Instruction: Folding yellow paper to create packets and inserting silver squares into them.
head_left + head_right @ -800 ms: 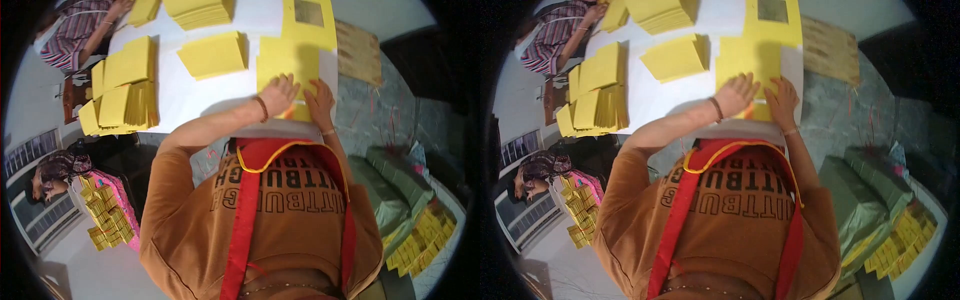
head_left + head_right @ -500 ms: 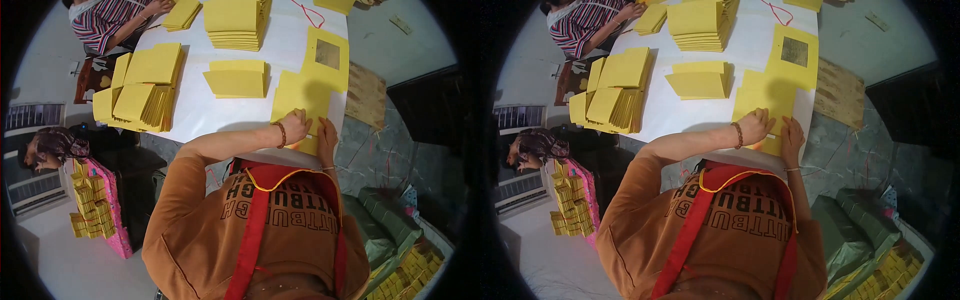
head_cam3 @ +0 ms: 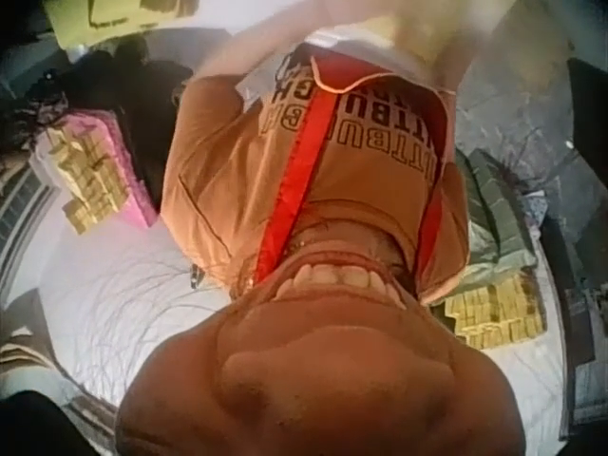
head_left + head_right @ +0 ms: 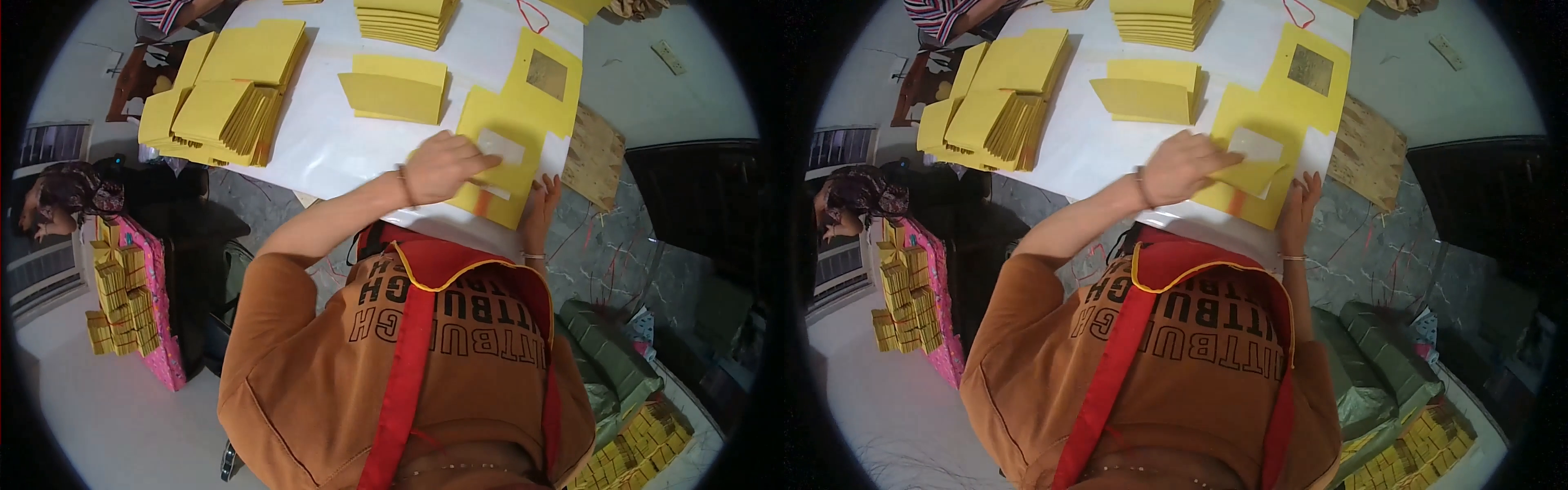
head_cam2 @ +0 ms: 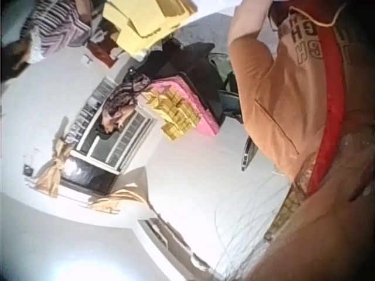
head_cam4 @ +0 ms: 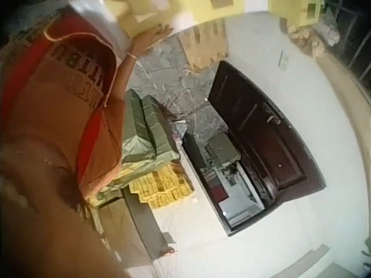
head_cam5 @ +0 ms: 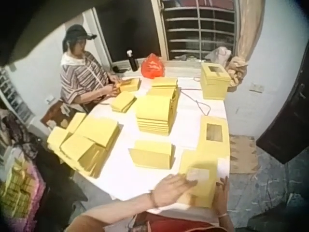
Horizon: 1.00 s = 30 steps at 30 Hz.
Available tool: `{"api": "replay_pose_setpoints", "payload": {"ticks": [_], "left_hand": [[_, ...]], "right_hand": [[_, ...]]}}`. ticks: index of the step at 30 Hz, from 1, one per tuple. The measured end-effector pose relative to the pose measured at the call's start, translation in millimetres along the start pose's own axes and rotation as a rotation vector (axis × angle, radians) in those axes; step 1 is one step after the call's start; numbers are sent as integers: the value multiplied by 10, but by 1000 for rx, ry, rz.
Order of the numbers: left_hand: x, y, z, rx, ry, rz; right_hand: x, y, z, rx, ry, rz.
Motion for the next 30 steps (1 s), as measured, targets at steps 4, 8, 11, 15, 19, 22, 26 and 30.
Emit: {"api": "replay_pose_setpoints", "payload": {"ticks": [4, 8, 11, 15, 19, 22, 26, 30], "left_hand": [[-502, -517, -236, -52, -110, -128], [-714, -489, -699, -143, 152, -90], [-551, -393, -1064, -45, 474, 169], [55, -577, -1612, -170, 490, 106], [221, -626, -1693, -213, 474, -30], [142, -523, -1612, -218, 441, -10], [273, -561, -1593, -283, 388, -133], [400, -903, -1987, -229, 290, -174]], "right_hand": [[90, 61, -340, -181, -455, -178], [994, -331, -844, -785, -524, -622], [1829, -488, -917, -879, -557, -798], [2309, -151, -473, -565, -984, -828], [2291, -109, -257, -571, -972, -824], [2236, -120, -324, -810, -898, -607], [2215, -153, -325, -787, -909, -702], [2247, -62, -397, -255, -744, -844]]}}
Point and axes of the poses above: each hand's wrist, its own y-axis towards the middle knuckle, its own x-axis out of the palm, z = x × y, the point moved 6 cm from there along y, towards the middle knuckle, and after that the axes turned 4 degrees about y, right-handed, at the moved point
